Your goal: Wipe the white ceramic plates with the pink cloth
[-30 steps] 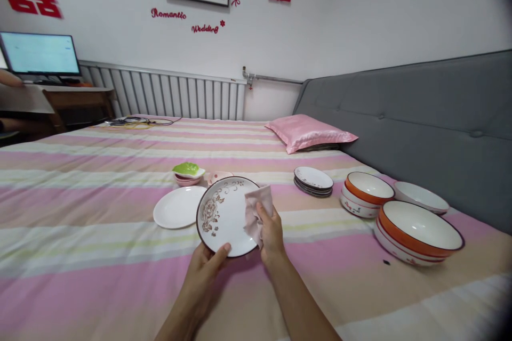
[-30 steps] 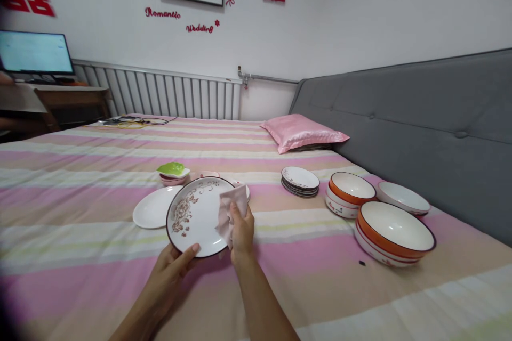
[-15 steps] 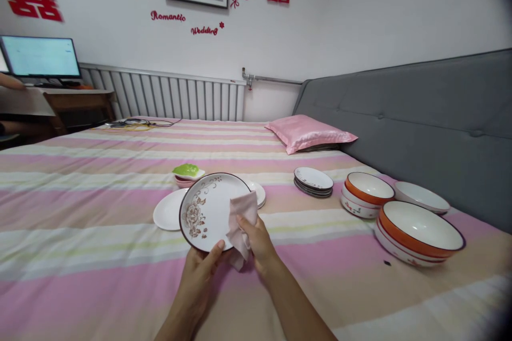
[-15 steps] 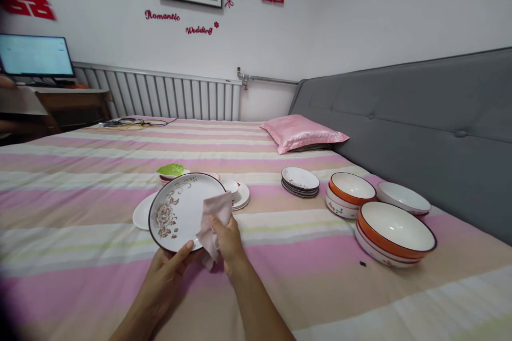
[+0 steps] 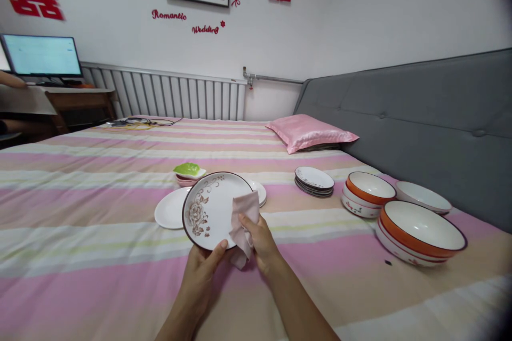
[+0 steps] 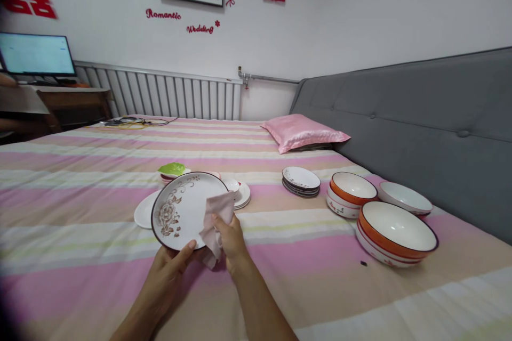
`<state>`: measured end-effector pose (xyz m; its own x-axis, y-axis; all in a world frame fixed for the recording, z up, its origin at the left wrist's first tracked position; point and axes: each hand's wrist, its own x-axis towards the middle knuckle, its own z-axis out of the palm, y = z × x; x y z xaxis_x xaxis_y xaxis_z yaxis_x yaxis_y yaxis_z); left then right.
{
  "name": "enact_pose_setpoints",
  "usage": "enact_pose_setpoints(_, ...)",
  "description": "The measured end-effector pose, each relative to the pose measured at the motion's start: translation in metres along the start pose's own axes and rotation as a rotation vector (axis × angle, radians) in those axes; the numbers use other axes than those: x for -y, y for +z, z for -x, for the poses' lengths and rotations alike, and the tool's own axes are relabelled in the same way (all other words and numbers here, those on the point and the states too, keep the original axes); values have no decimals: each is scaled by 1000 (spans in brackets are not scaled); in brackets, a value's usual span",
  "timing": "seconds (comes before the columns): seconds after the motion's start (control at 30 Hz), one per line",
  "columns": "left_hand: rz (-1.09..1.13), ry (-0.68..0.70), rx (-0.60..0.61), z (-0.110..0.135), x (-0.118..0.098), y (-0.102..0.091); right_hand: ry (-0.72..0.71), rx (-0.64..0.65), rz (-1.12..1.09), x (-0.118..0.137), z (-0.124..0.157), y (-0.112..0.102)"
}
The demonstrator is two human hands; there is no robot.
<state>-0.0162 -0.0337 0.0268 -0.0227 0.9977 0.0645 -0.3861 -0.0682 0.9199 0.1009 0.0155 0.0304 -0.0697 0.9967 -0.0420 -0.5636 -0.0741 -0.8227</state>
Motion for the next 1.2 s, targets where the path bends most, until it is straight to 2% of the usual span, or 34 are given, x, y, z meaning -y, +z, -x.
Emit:
enact_pose_setpoints(0.17,-24,29,-5,0,1,0,18,-11,-29,2,2,3)
enact_pose_setpoints(0.33,-50,66,-25,-1,5,0,53,56,-108,0,9,12)
enact_pose_setpoints(0.47,-69,63,-13,0,2,0,25,2,-139,-1,6,10)
enact_pose_setpoints(0.57,-119,-9,61,1,-7,-1,-40,-83,-120,3,-3,-2)
enact_pose_setpoints(0.7,-153,-68,-64,-2,-17,-5,-149,-203,52,17,-12,-22)
enact_pose_setpoints(0.83,-227,-185,-115,-7,-12,-13,-189,-176,141,23,-11,-27)
enact_pose_setpoints(1.0,-270,-357,-134,-9,-3,-19,-232,-129,265,17,-10,-31)
enact_pose_setpoints(1.2,-303,-371,-79,-9,-1,-25,-152,-152,390,15,-13,-39)
